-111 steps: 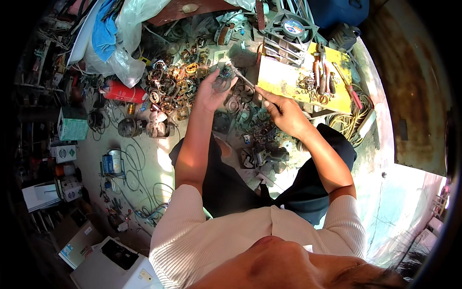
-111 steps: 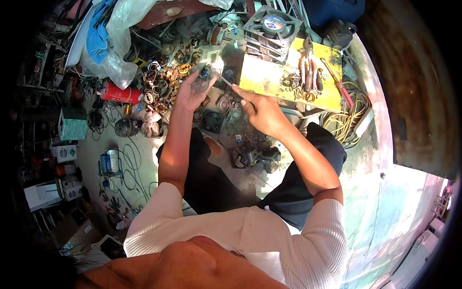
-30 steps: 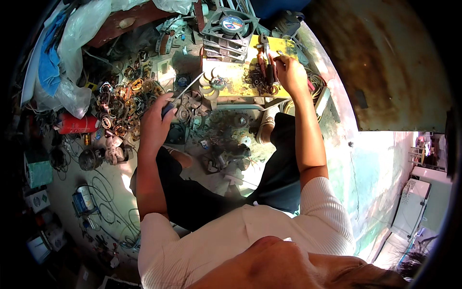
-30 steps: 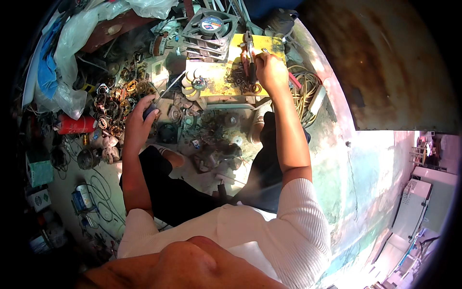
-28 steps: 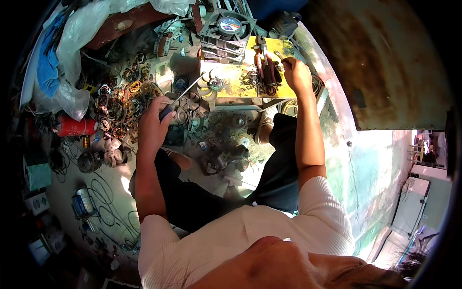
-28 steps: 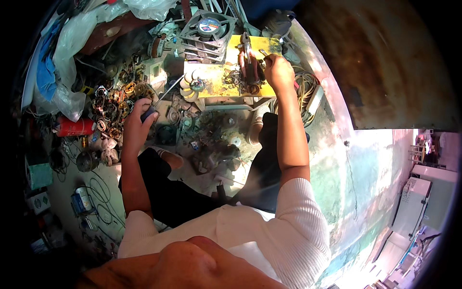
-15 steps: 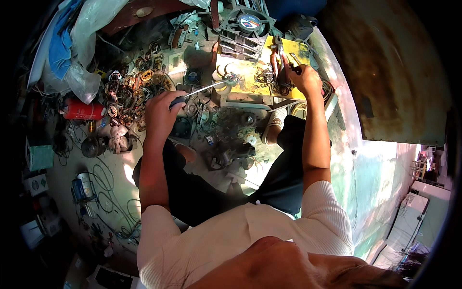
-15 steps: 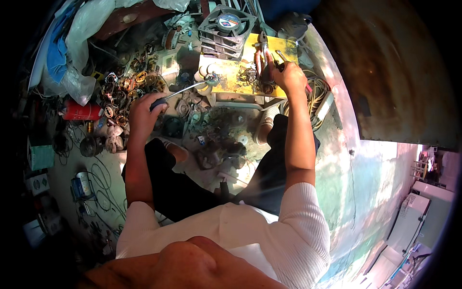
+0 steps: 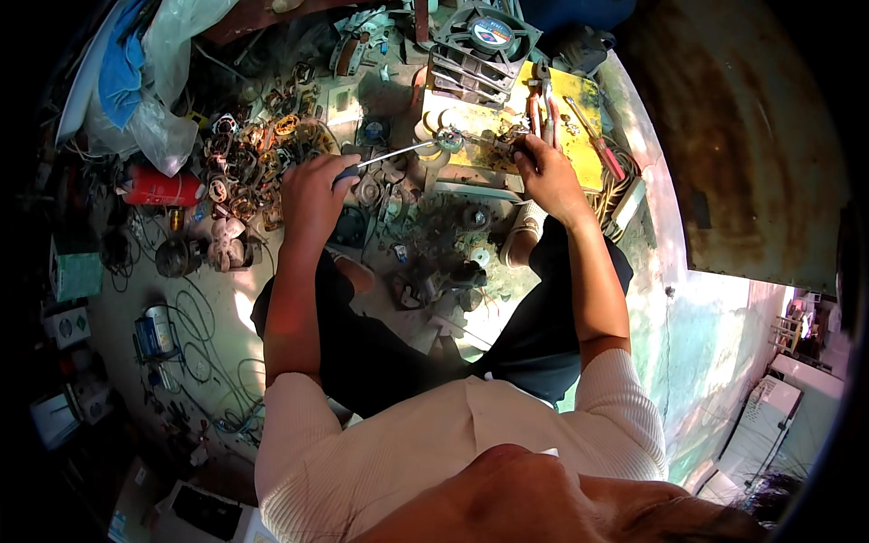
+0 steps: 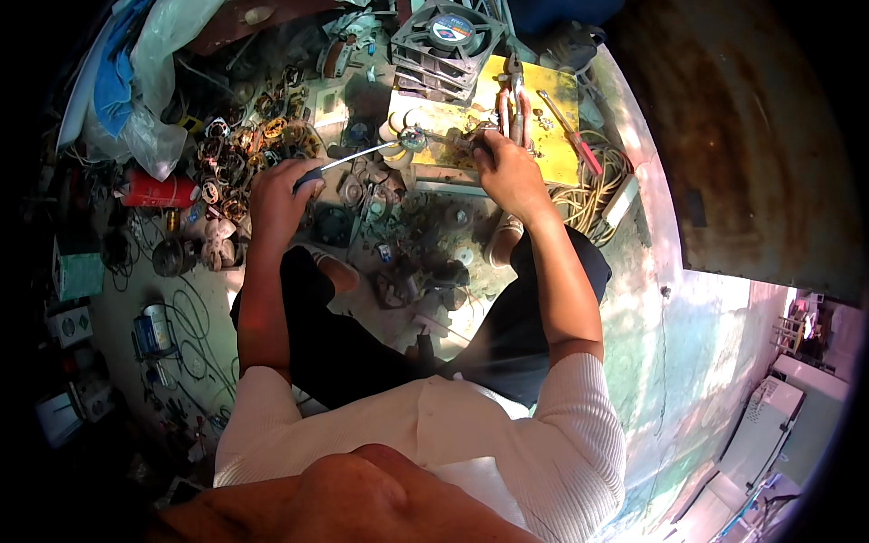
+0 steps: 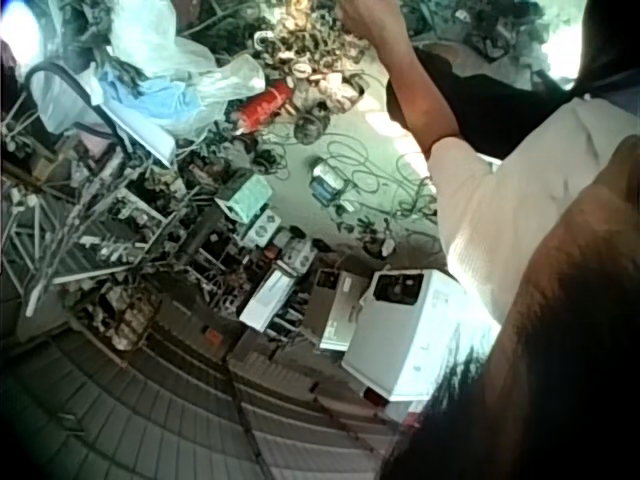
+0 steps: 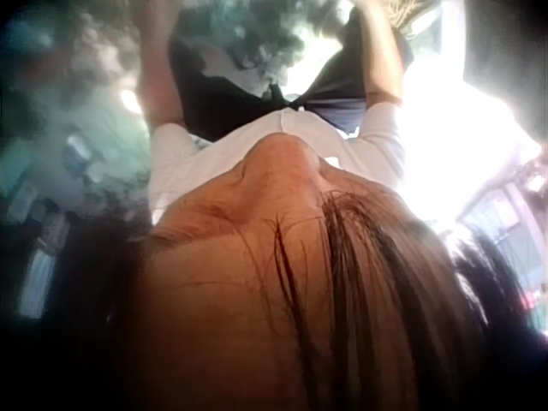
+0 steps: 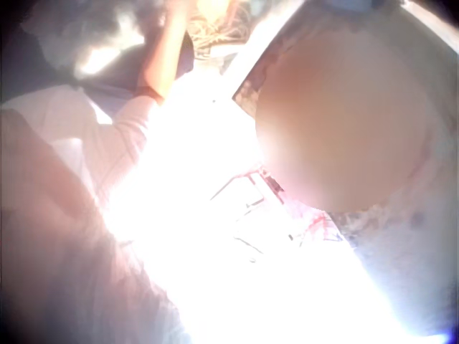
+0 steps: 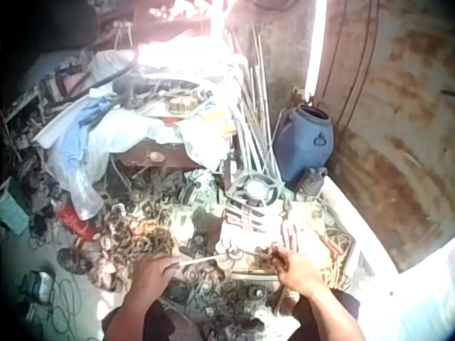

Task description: The person disassembles a small electric fan using a screwdriver and pliers, prying apart the components to access the internal motor and wiring.

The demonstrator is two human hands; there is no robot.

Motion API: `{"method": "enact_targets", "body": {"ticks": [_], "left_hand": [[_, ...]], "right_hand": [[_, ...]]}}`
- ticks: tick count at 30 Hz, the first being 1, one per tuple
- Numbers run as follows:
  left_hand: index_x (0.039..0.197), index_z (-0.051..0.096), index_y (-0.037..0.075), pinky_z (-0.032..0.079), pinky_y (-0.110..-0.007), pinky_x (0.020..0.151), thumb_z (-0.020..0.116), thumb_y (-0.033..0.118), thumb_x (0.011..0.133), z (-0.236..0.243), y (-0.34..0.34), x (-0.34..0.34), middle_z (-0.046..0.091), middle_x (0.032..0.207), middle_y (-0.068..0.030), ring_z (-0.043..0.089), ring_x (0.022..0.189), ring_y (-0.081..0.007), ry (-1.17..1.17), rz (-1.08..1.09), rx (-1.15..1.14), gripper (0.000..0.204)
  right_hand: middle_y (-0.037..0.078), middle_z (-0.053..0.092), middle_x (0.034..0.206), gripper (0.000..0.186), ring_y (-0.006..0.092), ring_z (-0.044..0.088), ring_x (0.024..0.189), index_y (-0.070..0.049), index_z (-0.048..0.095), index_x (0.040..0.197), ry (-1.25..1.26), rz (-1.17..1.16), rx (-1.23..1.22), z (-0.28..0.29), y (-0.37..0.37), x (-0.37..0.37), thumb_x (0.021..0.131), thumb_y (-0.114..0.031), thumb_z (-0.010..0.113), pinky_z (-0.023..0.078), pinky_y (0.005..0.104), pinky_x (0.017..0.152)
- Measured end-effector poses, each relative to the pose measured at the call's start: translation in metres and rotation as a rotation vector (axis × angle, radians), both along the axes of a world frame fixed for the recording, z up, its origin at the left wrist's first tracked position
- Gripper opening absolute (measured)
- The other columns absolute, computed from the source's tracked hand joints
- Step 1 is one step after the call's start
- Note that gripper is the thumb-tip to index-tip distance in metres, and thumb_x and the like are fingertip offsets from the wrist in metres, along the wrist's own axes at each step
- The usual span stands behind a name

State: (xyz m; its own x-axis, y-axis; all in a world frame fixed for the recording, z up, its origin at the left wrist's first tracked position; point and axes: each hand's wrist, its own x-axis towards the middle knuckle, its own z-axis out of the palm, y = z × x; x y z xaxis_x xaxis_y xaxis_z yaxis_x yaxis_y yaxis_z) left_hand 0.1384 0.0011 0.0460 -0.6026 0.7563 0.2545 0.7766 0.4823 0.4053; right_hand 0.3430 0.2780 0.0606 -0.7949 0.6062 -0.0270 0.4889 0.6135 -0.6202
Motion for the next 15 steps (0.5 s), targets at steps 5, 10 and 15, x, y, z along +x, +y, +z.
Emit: {"method": "enact_targets", "body": {"ticks": [5, 10, 15], "left_hand": [[0.11, 0.073, 0.013, 0.043, -0.042, 0.086, 0.075, 0.016, 0.083, -0.001, 0.002, -0.001, 0.071, 0.1, -0.0078, 0.064, 0.093, -0.0302, 0.007, 0.0, 0.008, 0.027], [0.11, 0.073, 0.013, 0.043, -0.043, 0.087, 0.075, 0.016, 0.083, -0.002, 0.004, -0.001, 0.071, 0.1, -0.0078, 0.064, 0.093, -0.0302, 0.004, 0.003, -0.002, 0.027], [0.116, 0.071, 0.014, 0.044, -0.042, 0.089, 0.073, 0.016, 0.086, -0.003, 0.005, -0.003, 0.07, 0.102, -0.0087, 0.064, 0.095, -0.0311, -0.016, 0.022, 0.009, 0.03]], "right_hand": [[0.025, 0.068, 0.11, 0.033, 0.0423, 0.064, 0.105, -0.003, 0.065, 0.119, -0.04, 0.062, 0.042, -0.013, 0.005, -0.001, 0.094, -0.023, 0.058, 0.049, 0.0473, 0.094], [0.025, 0.068, 0.109, 0.032, 0.0422, 0.064, 0.104, -0.003, 0.066, 0.117, -0.07, 0.074, 0.048, -0.013, 0.006, -0.003, 0.094, -0.023, 0.058, 0.049, 0.0476, 0.093], [0.024, 0.069, 0.105, 0.028, 0.0425, 0.065, 0.101, -0.005, 0.066, 0.116, -0.079, 0.083, 0.062, -0.012, 0.006, -0.004, 0.094, -0.02, 0.059, 0.05, 0.0469, 0.091]]}}
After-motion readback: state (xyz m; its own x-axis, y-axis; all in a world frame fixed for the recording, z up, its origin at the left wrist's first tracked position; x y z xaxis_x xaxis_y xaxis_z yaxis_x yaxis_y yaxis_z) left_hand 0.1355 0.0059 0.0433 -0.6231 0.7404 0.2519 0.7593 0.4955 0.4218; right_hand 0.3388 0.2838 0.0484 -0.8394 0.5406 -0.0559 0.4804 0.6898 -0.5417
